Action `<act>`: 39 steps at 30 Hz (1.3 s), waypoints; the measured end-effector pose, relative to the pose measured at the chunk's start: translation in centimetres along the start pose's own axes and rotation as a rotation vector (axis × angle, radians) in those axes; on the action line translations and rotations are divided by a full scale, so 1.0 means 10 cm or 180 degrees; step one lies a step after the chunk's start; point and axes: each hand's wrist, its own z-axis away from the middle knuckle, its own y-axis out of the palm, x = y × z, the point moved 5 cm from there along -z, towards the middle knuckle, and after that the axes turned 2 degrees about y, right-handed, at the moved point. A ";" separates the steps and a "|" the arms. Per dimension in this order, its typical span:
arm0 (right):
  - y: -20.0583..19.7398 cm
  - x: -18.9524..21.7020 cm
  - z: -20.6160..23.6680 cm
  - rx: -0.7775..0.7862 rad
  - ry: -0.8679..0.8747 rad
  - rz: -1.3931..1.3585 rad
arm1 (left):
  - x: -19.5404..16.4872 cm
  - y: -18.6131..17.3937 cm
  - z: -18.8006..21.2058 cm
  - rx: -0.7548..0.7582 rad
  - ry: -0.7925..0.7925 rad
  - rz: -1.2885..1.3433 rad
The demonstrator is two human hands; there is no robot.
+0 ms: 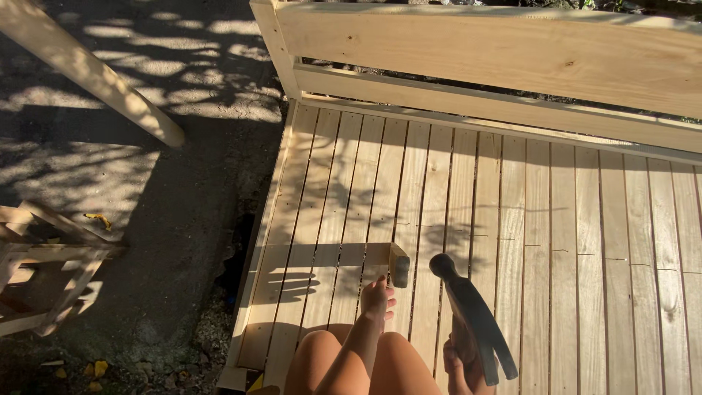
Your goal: The person hammers nails into the slatted surface of a wooden bench frame outdoors, working one nail at a time while holding a small wood block in the other hand. They move across the bench driving successive nails, then reach into a cardboard box for more nails.
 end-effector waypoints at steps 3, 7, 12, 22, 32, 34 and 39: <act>0.24 -0.23 -0.33 0.0259 0.0719 0.0126 | -0.21 -0.29 -0.10 -0.1030 0.1492 -0.1314; 0.55 -0.61 -0.97 0.0474 0.1399 0.0412 | -0.27 -0.33 -0.14 -0.0979 0.2038 -0.3721; 0.62 -0.55 -1.40 0.0406 0.0565 0.0159 | -0.31 -0.11 -0.35 -0.0989 0.0388 -0.4162; 0.98 -1.19 -1.67 0.0445 0.0329 0.2050 | 0.01 -0.09 -0.82 -0.1500 0.0634 -0.4364; 0.72 -1.02 -1.66 0.0708 -0.0911 -0.0936 | 0.11 -0.09 -0.98 -0.1430 0.0673 -0.4416; 0.87 -1.05 -1.66 0.0650 -0.0803 -0.0529 | 0.07 -0.10 -0.99 -0.1879 0.0930 -0.4718; 0.87 -1.23 -1.93 0.0499 0.1200 0.1355 | 0.07 -0.06 -0.92 -0.1408 0.0889 -0.4318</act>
